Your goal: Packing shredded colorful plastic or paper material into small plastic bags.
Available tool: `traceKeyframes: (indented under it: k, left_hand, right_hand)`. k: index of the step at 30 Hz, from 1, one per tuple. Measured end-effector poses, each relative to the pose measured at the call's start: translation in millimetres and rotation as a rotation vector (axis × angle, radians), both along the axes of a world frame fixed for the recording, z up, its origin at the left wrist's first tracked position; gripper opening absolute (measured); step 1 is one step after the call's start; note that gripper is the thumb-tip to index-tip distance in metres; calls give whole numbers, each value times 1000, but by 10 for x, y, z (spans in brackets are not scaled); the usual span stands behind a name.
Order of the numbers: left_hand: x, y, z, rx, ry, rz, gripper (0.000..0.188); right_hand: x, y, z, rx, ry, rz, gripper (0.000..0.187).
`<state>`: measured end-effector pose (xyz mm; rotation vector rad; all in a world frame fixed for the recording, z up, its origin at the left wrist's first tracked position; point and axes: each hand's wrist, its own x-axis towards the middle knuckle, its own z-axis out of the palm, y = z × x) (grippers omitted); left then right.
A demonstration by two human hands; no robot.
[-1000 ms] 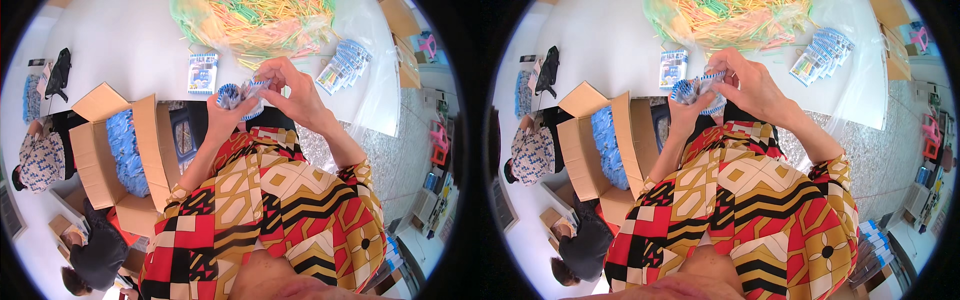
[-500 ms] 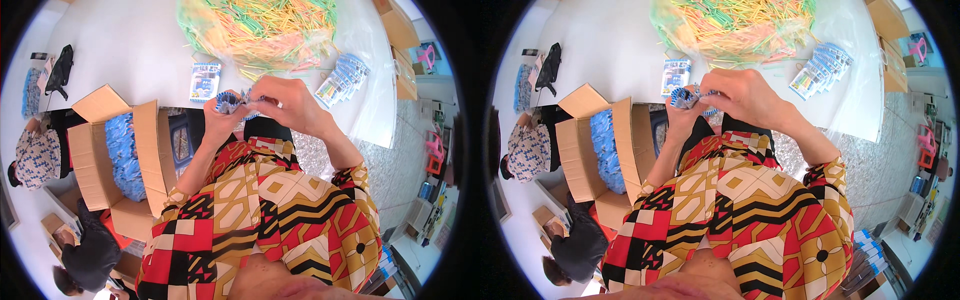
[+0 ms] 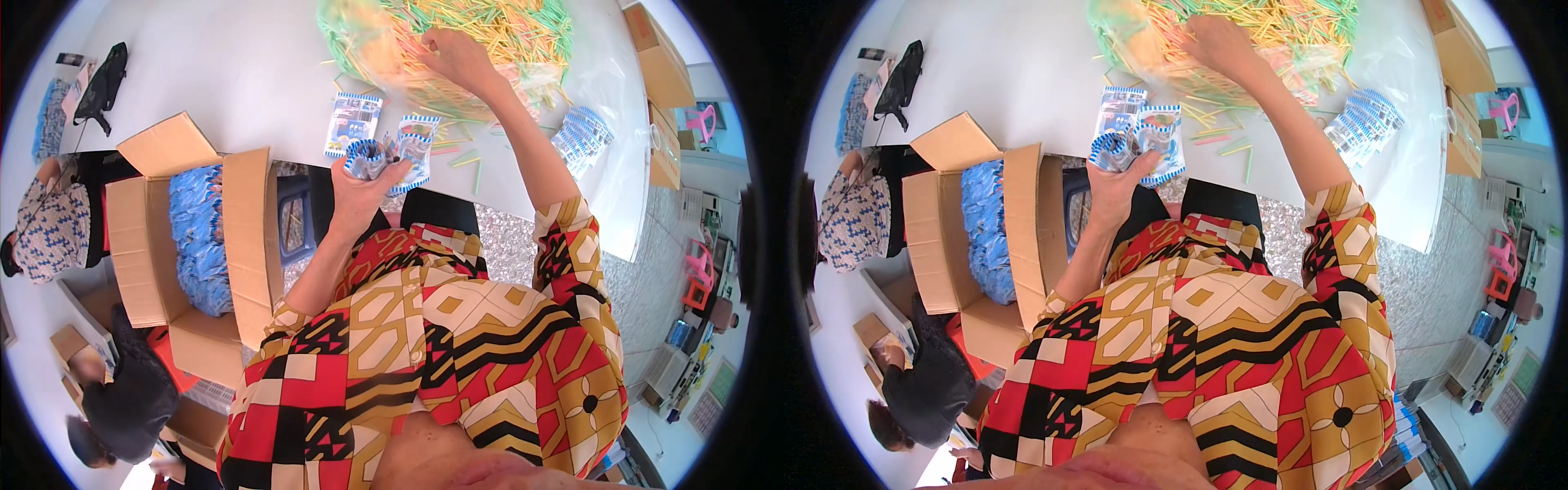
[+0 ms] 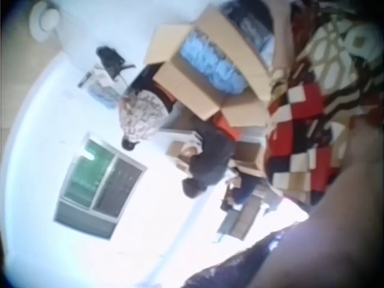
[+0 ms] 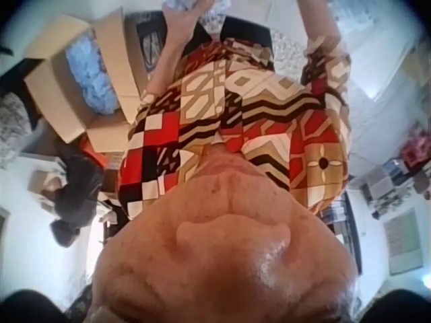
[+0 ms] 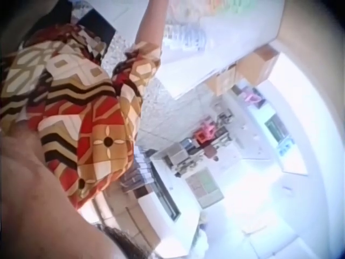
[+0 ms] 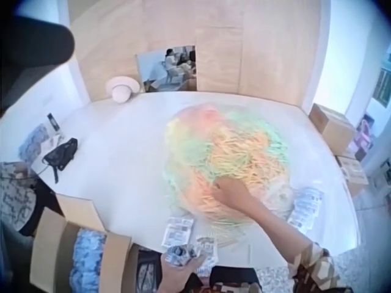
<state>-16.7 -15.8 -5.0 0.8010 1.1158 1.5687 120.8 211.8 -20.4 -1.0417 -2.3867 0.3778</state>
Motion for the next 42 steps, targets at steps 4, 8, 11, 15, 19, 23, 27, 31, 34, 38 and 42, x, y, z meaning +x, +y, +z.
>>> traceKeyframes:
  k: [4, 8, 11, 15, 19, 23, 27, 31, 34, 38, 42]
  left_hand:
    - [5, -12, 18, 0, 14, -5, 12]
    - [8, -19, 10, 2, 30, -6, 12]
    - [16, -17, 21, 6, 8, -12, 12]
    - [22, -14, 28, 8, 15, -18, 11]
    - [20, -18, 41, 13, 1, -15, 12]
    - [48, -28, 55, -2, 8, -24, 14]
    - [64, -19, 58, -1, -25, -20, 16]
    - [55, -8, 82, 19, -22, -20, 18]
    - [61, 2, 78, 27, -31, -17, 19]
    - [79, 7, 79, 25, -19, -41, 20]
    - [66, -7, 46, 37, 20, -20, 20]
  right_hand:
    - [-117, 69, 170, -48, -292, -32, 31]
    - [-137, 96, 92, 13, -203, 0, 33]
    - [-153, 162, 69, -165, -224, -98, 34]
    - [-117, 282, -129, -98, -205, -25, 30]
    - [-125, 226, -93, -127, -106, -9, 21]
    - [-17, 217, -27, -163, -134, -28, 21]
    - [105, 202, -15, -434, 117, -8, 18]
    - [200, 235, -36, -677, 330, 96, 13]
    - [271, 223, 21, -665, 283, 152, 13]
    - [335, 286, -73, -91, 117, 90, 18]
    - [443, 13, 374, -331, 441, -44, 16]
